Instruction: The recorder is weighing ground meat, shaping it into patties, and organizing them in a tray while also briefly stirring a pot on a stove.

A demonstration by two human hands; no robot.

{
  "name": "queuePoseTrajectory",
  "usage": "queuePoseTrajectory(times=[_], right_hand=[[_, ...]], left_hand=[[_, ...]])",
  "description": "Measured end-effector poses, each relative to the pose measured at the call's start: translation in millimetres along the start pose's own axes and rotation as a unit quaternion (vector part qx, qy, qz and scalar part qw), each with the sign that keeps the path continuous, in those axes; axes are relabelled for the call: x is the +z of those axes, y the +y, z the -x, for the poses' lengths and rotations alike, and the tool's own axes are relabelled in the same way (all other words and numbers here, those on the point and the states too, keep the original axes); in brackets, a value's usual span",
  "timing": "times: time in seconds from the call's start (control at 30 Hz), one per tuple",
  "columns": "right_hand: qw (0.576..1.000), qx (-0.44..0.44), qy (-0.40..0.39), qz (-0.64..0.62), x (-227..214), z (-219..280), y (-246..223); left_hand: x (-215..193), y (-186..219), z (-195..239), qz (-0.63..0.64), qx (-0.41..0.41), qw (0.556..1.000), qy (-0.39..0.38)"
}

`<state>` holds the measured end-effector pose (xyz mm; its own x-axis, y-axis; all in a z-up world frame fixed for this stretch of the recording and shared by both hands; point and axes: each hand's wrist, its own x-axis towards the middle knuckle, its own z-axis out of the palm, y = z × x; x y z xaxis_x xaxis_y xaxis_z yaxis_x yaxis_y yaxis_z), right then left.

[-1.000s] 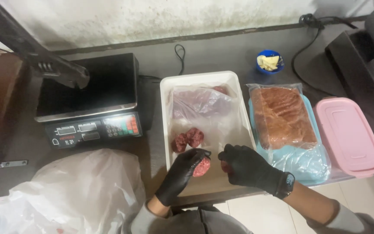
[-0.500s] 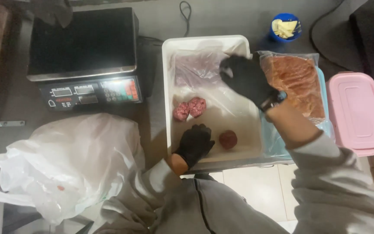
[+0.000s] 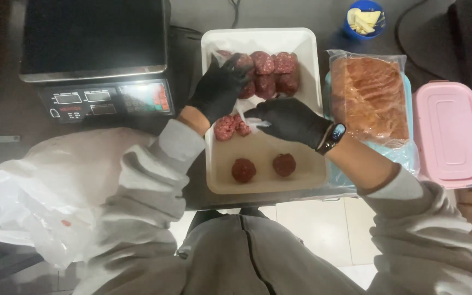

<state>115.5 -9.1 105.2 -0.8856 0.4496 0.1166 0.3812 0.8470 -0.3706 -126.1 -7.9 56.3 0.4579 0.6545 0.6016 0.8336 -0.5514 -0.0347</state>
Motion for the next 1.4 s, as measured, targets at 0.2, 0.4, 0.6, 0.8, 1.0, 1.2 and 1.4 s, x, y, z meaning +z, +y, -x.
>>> queuePoseTrajectory(times=[0.2, 0.4, 0.6, 0.8, 1.0, 1.2, 1.4], right_hand=[[0.986, 0.09, -0.046, -0.131, -9, 10, 53], [0.973, 0.167, 0.084, 0.139, 41, -20, 108], [0.931, 0.213, 0.155, 0.251, 102, -32, 137], [0.927, 0.351, 0.066, 0.112, 78, -37, 124], [0.937, 0.342, 0.064, 0.041, 35, -40, 85], [0.936, 0.293, 0.133, 0.143, 39, -42, 139], [0.936, 0.21, 0.155, 0.238, 42, -47, 153]], left_hand=[[-1, 18, 49, -0.04, -0.08, 0.989, -0.121], [-28, 37, 50, -0.081, -0.114, 0.978, -0.152], [-33, 43, 50, -0.046, -0.135, 0.975, -0.168], [-40, 46, 45, -0.029, -0.149, 0.969, -0.192], [-33, 45, 51, -0.027, -0.148, 0.974, -0.171], [-38, 48, 49, -0.005, -0.163, 0.972, -0.171], [-28, 42, 63, -0.011, -0.175, 0.971, -0.165]])
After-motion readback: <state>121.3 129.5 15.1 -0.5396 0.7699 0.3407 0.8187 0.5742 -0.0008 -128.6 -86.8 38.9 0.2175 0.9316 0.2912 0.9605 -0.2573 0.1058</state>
